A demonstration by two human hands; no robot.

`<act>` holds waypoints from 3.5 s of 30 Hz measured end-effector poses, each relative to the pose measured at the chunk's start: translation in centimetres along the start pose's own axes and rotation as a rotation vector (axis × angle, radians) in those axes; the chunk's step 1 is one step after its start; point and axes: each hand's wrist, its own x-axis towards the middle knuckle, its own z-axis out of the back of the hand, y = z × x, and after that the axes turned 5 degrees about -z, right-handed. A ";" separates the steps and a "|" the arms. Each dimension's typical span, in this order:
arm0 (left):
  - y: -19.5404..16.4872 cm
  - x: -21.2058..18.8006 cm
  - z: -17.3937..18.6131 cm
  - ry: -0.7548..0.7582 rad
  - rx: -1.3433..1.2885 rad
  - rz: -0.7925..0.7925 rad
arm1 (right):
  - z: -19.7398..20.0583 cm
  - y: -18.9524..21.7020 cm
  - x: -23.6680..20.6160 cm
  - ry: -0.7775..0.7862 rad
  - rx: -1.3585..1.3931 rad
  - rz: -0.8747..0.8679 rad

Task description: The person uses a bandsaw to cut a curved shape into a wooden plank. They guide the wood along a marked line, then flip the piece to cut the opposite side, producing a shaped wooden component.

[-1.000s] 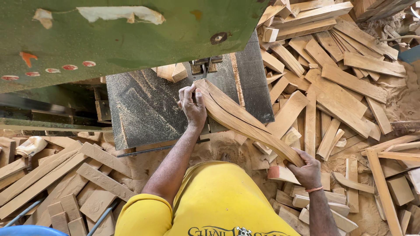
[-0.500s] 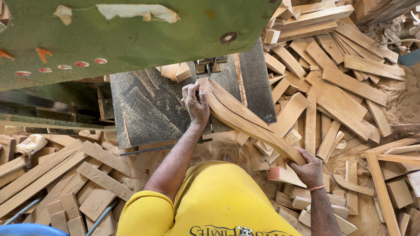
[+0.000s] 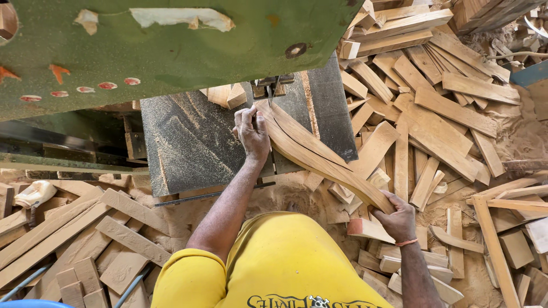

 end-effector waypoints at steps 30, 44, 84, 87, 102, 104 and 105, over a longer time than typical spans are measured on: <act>-0.5 2.0 0.5 -0.015 -0.046 -0.040 | -0.7 1.3 -2.7 0.106 0.071 0.063; 0.7 3.4 -0.8 -0.014 -0.120 -0.060 | -1.8 2.0 -2.0 0.210 0.264 0.024; -3.3 4.5 3.2 -0.058 -0.001 -0.022 | -3.7 1.4 -5.4 0.193 0.431 -0.082; -3.9 4.6 3.9 -0.083 -0.033 -0.044 | -3.5 1.3 -4.5 0.179 0.411 -0.079; -2.7 4.0 5.2 -0.006 0.006 -0.034 | -2.7 1.0 -4.8 0.223 0.258 -0.082; -2.3 3.3 6.3 0.038 0.006 -0.031 | -2.4 1.0 -5.9 0.258 0.294 -0.121; -2.1 2.5 7.3 0.051 -0.011 -0.026 | -2.3 1.1 -6.9 0.268 0.339 -0.175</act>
